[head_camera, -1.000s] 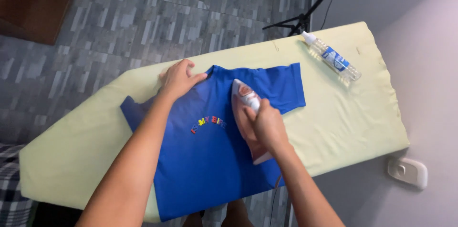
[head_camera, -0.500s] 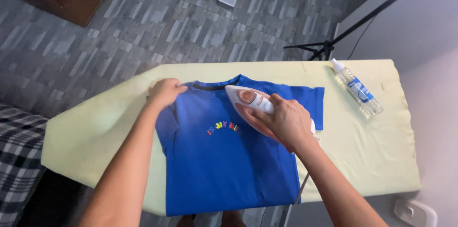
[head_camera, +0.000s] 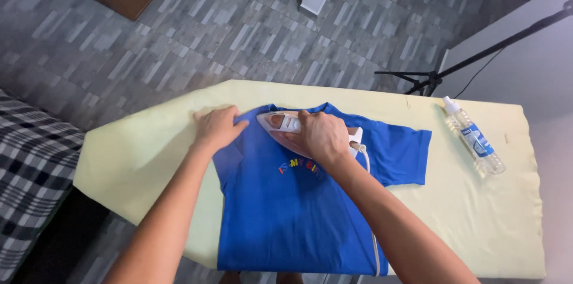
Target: The person irons a blue t-shirt on an ironing board, smoothing both the back and front sides. They then pick up a hanger, place the t-shirt on it, and hang it in a closet.
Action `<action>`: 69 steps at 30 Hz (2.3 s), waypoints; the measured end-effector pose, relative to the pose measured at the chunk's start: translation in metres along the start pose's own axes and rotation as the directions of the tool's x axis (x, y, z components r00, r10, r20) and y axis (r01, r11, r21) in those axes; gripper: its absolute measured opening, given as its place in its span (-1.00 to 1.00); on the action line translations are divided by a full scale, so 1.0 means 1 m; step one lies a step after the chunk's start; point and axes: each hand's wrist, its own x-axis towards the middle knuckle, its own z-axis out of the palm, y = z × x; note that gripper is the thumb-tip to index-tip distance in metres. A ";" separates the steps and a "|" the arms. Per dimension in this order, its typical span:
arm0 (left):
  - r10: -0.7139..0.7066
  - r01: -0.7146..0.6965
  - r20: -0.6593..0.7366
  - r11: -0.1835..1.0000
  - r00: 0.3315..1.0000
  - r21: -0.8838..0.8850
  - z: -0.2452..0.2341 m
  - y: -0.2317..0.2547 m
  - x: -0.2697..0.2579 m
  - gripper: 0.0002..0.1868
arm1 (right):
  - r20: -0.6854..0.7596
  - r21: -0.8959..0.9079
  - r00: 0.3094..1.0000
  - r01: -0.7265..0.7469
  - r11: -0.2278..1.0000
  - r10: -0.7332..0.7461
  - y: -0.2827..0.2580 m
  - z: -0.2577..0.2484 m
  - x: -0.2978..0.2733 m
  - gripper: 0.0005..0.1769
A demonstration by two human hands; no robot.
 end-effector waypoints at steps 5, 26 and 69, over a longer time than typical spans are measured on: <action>-0.053 0.047 0.032 0.986 0.998 0.160 0.000 -0.045 -0.020 -0.64 | -0.029 -0.033 0.999 0.038 0.999 -0.039 -0.001 -0.017 0.004 -0.40; -0.224 0.245 0.231 0.967 0.947 -0.066 0.014 -0.160 -0.021 -0.26 | -0.092 -0.111 0.993 0.066 0.992 -0.077 -0.004 -0.022 0.021 -0.41; -0.601 0.405 -0.019 0.563 0.799 -0.721 0.127 -0.121 -0.096 -0.51 | -0.032 -0.027 0.931 0.364 0.931 -0.364 -0.198 0.016 0.028 -0.39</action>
